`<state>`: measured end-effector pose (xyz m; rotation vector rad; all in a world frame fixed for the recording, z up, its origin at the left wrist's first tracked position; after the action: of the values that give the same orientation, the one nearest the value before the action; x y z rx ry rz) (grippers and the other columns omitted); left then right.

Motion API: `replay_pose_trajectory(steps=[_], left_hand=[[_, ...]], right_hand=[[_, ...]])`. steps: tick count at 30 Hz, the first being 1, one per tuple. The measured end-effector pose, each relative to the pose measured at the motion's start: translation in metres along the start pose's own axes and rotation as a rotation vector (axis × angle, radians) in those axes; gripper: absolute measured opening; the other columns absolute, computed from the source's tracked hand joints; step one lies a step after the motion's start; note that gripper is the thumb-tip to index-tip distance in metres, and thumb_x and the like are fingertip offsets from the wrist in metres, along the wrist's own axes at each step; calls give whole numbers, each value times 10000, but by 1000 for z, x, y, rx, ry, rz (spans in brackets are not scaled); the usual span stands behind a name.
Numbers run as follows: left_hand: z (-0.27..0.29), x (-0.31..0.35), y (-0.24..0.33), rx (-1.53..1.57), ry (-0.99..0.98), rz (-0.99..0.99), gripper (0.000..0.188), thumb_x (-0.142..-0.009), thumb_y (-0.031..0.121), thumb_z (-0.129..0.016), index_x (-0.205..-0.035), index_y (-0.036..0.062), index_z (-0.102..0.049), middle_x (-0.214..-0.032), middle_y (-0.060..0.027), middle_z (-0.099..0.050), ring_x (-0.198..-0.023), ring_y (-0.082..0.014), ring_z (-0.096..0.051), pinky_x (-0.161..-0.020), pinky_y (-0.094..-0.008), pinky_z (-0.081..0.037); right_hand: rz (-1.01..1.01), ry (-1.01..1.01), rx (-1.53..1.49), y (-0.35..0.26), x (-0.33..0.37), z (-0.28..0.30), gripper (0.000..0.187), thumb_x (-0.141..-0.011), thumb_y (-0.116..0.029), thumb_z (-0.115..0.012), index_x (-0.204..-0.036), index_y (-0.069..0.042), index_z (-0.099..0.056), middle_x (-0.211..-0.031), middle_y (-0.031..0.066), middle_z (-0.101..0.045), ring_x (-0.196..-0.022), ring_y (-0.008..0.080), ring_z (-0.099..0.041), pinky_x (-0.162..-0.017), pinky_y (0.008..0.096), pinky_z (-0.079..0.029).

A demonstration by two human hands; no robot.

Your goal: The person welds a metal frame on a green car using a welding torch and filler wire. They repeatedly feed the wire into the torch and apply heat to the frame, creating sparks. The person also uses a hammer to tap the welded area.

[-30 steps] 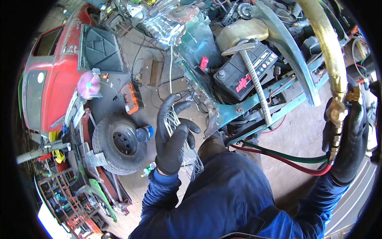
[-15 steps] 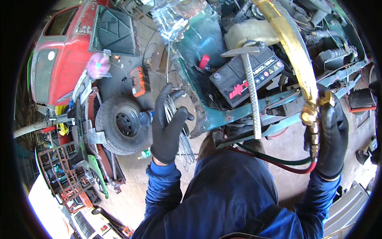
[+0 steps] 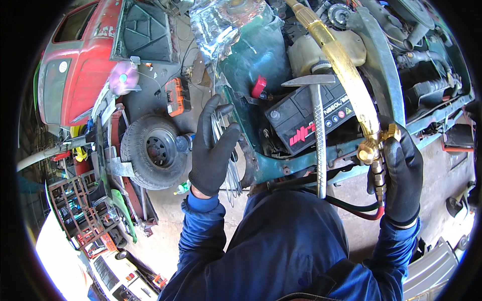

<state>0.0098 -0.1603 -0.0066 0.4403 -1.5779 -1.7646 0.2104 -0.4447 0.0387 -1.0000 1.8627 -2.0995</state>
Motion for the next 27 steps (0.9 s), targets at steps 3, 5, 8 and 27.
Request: replay_pose_trajectory(steps=[3,5,8,27], left_hand=[[-1,-11,-2,-34,8,12,670,-1013,70,-667,-1628,20,-405,-1435,-132,-600,-1193,-133,-570,-1011,-307,-493],[-1,-16,-1,-50,7,11,677,-1009,64,-667,-1629,11,-400,-1437,-137,-597,-1196,-139,-571,-1015,-309,-492],[-2,-22,-1,-40,-1,36,691,-1002,51,-670,-1633,2,-392,-1436,-146,-596,-1191,-146,-578,-1017,-309,-495],[-2,-44,8,-307,-42,-52,729,-983,53,-747,-1626,-4,-408,-1346,-137,-645,-1136,-147,-623,-981,-310,-540]], right_hand=[[-28,-18,-2,3,-9,-2,497,-1107,-363,-608,-1456,-10,-628,-988,63,-752,-642,52,-627,-556,204,-502],[-43,-36,-28,5,-15,-5,475,-1108,-338,-608,-1449,-8,-632,-989,66,-752,-636,52,-623,-554,202,-497],[-59,-52,5,8,-24,-9,475,-1102,-349,-627,-1435,-10,-640,-969,66,-748,-619,52,-621,-540,203,-500],[-244,-212,39,31,-53,-28,413,-1094,-277,-657,-1373,26,-672,-1128,101,-772,-1001,137,-723,-903,305,-574]])
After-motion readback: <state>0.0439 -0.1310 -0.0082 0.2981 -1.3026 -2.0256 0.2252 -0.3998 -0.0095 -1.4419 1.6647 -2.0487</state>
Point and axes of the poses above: each hand's wrist, its own x-axis away from the middle knuckle, its own z-axis out of the back of the hand, y = z × x, the point moved 4 cm from there along -x, towards the middle knuckle
